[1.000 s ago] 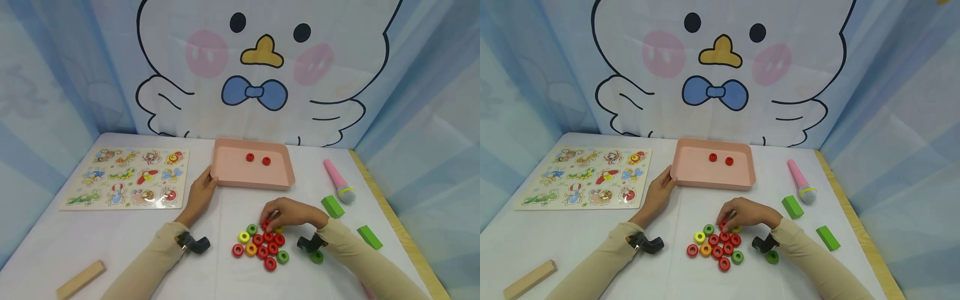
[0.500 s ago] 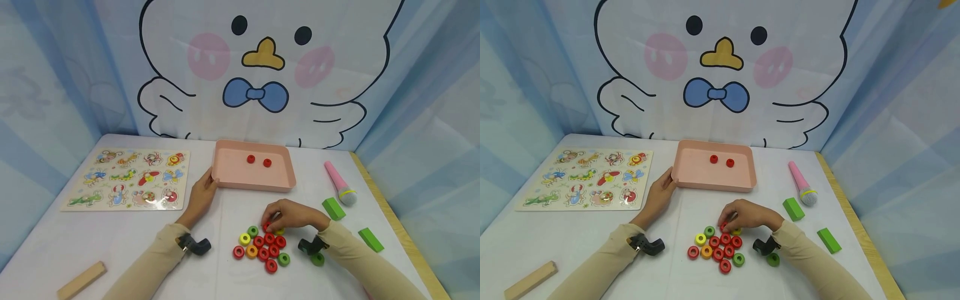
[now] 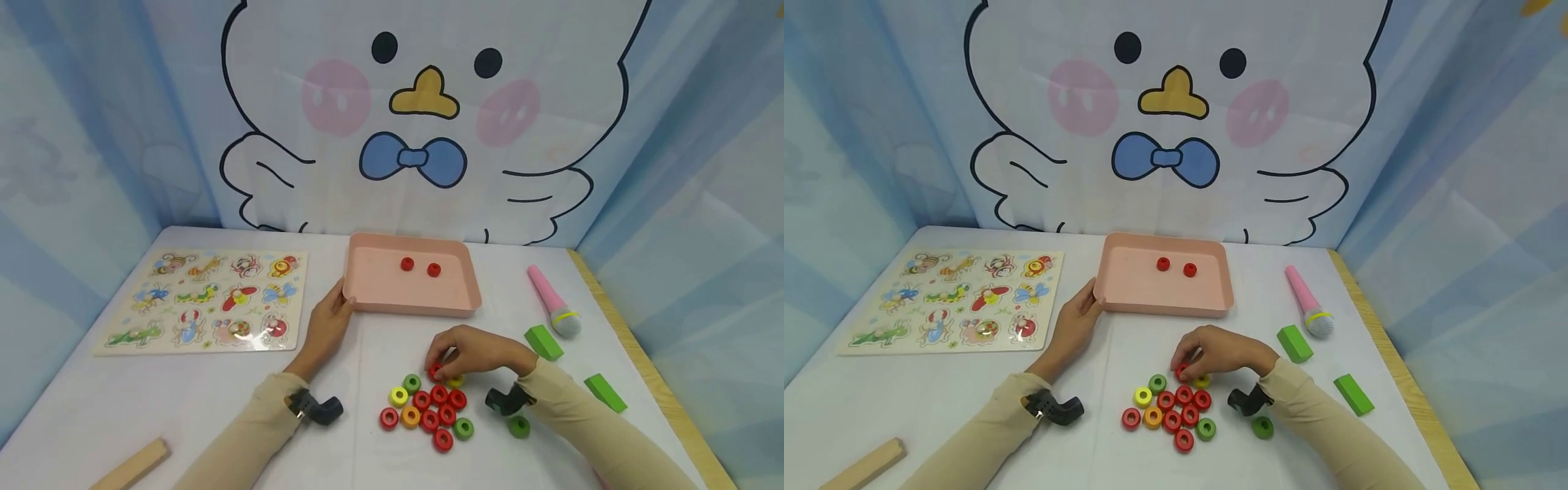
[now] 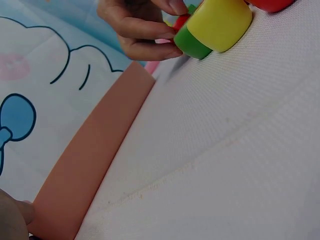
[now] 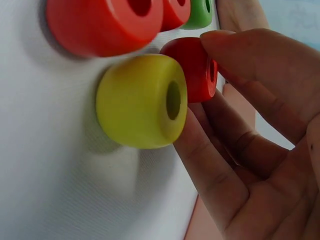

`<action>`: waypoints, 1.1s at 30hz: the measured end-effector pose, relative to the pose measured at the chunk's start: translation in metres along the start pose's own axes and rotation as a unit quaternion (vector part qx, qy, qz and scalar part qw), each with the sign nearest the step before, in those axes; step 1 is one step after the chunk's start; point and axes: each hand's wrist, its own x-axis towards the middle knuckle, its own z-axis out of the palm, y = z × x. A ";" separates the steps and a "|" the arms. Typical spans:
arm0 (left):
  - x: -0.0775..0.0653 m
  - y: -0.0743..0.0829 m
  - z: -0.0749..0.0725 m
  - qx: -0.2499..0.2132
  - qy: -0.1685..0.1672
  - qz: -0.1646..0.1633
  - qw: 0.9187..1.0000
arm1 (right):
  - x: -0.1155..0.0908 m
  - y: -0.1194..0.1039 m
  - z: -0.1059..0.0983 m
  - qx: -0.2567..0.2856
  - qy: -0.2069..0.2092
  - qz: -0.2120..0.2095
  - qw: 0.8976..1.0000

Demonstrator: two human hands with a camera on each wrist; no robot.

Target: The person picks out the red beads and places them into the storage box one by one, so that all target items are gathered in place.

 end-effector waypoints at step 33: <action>-0.002 -0.002 -0.001 0.017 0.013 0.003 1.000 | 0.170 -0.018 -0.129 -0.078 0.096 0.109 0.986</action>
